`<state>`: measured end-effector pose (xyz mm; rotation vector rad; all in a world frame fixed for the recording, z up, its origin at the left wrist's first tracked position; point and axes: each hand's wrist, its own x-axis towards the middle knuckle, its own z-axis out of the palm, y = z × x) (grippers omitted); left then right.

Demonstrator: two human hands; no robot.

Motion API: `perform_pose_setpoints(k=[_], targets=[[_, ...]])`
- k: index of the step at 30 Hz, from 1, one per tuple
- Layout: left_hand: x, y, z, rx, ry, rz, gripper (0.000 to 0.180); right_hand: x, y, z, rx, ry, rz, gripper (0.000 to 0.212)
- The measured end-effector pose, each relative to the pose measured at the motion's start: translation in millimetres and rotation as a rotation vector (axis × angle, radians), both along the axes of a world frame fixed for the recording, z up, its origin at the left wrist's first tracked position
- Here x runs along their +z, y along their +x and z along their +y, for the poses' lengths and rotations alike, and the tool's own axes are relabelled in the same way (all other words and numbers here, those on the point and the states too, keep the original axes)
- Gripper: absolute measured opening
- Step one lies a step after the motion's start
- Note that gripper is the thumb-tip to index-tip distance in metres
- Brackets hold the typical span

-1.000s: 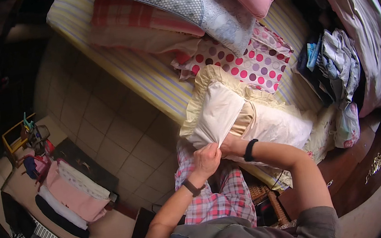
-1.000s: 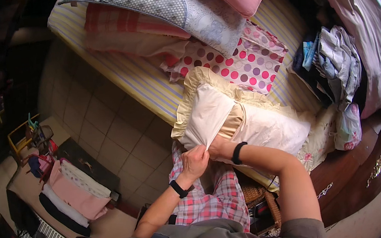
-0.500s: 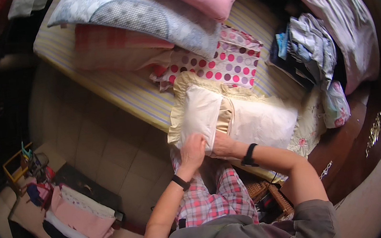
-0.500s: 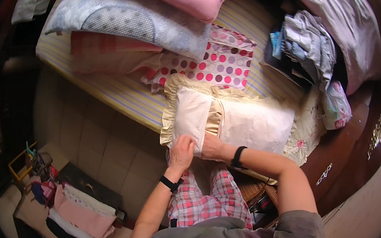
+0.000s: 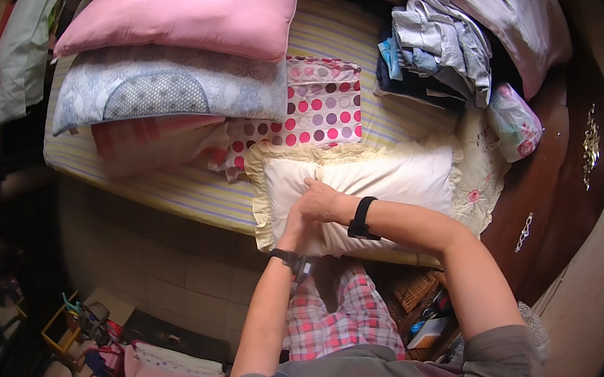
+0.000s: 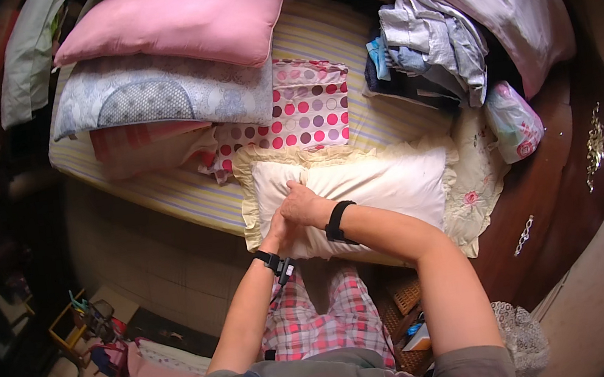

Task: The person moves folded blankets and pillows on a bed, then pulls a cream-colored pillowcase over a pillow by hand and places it against the headboard.

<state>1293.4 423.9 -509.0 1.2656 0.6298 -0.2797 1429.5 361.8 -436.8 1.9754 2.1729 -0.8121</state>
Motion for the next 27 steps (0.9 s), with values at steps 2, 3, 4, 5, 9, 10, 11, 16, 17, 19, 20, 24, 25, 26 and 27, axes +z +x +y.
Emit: perform_pose_setpoints(k=[2,3,4,5,9,10,11,16,17,19,20,24,25,26,27], targets=[[33.9,16.4,17.0,0.413,-0.832,0.373,0.038,-10.2,2.5,-2.2,-0.073,-0.007,0.054,0.017],[34.2,11.9,25.8,0.350,-0.878,0.336,0.041,-6.2,4.5,-1.8,-0.104,-0.018,0.020,0.016],[32.8,11.2,31.2,0.345,-0.871,0.343,0.041,-3.0,5.9,-1.0,-0.137,-0.032,-0.016,0.016],[30.0,12.4,35.4,0.395,-0.850,0.275,0.042,-1.5,6.6,2.7,-0.224,0.079,0.030,0.016],[25.9,57.7,63.0,0.309,-0.693,0.373,0.038,45.7,-16.6,31.4,0.107,-0.047,-0.136,0.015],[27.7,73.1,67.4,0.147,-0.657,0.448,0.034,45.2,-17.2,25.0,0.087,-0.061,-0.136,0.015],[32.3,83.6,69.2,0.027,-0.638,0.400,0.027,43.9,-19.5,17.2,0.035,-0.042,-0.109,0.014],[42.6,113.3,71.3,-0.213,-1.006,0.383,0.019,31.3,-77.9,-9.6,-0.442,0.257,0.054,0.011],[35.6,110.8,71.8,-0.166,-0.832,0.368,0.016,41.9,-83.0,-10.5,-0.477,0.146,0.193,0.008],[46.9,118.6,62.9,0.043,-0.731,0.422,0.010,44.0,-100.6,-28.8,-0.775,0.265,0.297,0.008],[41.4,118.2,62.7,0.022,-0.733,0.428,0.010,43.0,-110.8,-39.6,-1.056,0.391,0.398,0.011],[40.8,109.8,67.1,-0.024,-0.313,0.478,0.013,61.7,-139.6,-59.0,-1.617,0.224,0.209,0.028],[41.7,109.6,59.6,-0.033,-0.172,0.417,0.014,57.9,-148.8,-61.8,-1.779,0.122,0.219,0.042],[42.1,109.7,51.9,-0.043,-0.032,0.352,0.016,49.6,-154.8,-62.1,-1.801,0.124,0.220,0.042],[40.5,110.0,43.3,-0.004,-0.057,0.360,0.010,44.8,-158.3,-60.8,-1.894,0.090,0.126,0.044]])
